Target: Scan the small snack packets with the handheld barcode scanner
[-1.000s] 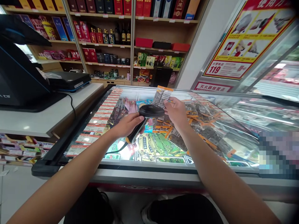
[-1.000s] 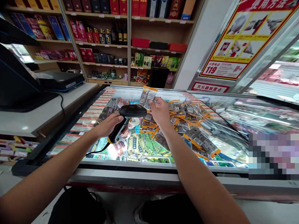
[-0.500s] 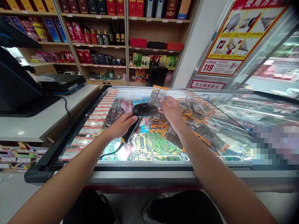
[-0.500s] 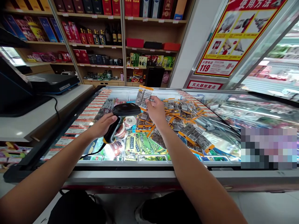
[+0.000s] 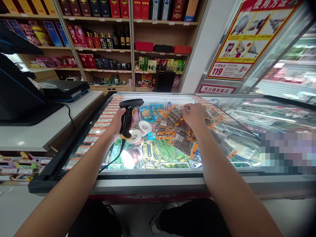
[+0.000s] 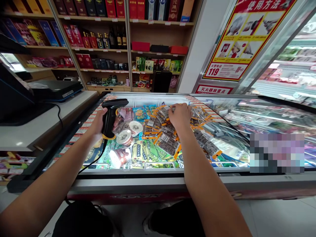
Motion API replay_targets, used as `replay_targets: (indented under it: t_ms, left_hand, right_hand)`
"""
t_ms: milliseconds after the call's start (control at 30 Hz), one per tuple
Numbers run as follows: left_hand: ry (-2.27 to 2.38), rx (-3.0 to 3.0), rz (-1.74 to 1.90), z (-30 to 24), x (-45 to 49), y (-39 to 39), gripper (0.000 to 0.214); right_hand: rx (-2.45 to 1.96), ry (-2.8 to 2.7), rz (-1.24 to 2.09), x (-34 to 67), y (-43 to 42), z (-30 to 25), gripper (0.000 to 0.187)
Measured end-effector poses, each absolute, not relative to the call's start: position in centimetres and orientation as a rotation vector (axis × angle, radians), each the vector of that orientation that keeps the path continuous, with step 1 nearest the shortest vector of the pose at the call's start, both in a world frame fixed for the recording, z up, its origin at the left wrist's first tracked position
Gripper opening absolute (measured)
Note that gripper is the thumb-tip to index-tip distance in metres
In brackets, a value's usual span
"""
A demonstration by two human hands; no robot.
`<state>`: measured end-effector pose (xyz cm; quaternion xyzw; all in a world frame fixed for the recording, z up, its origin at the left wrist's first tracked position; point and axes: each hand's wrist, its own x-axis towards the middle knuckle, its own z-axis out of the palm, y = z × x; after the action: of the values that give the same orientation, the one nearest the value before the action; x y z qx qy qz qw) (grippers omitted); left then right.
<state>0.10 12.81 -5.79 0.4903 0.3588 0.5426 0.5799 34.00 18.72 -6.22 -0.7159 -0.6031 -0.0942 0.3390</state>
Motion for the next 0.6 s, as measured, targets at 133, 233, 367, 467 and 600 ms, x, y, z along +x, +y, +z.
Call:
replay_targets:
  t_ms: [133, 233, 367, 467, 600]
  left_hand:
    - [0.993, 1.021, 1.275, -5.8, 0.3, 12.9, 0.034]
    - [1.029, 0.977, 1.285, -6.2, 0.5, 13.1, 0.025]
    - [1.031, 1.043, 1.326, -6.9, 0.3, 13.2, 0.021]
    - [1.064, 1.200, 1.341, -7.1, 0.3, 13.0, 0.035]
    - [0.951, 1.502, 1.244, -7.0, 2.1, 12.3, 0.060]
  right_hand:
    - [-1.861, -1.557, -0.304, 33.0, 17.9, -6.2, 0.037]
    - [-1.714, -1.555, -0.361, 31.1, 16.4, -5.3, 0.034]
    - [-1.357, -1.641, -0.077, 27.2, 13.9, -4.5, 0.025]
    - [-1.170, -1.655, 0.521, 24.3, 12.2, -5.0, 0.032]
    - [-1.086, -1.647, 0.965, 22.0, 11.9, -6.7, 0.056]
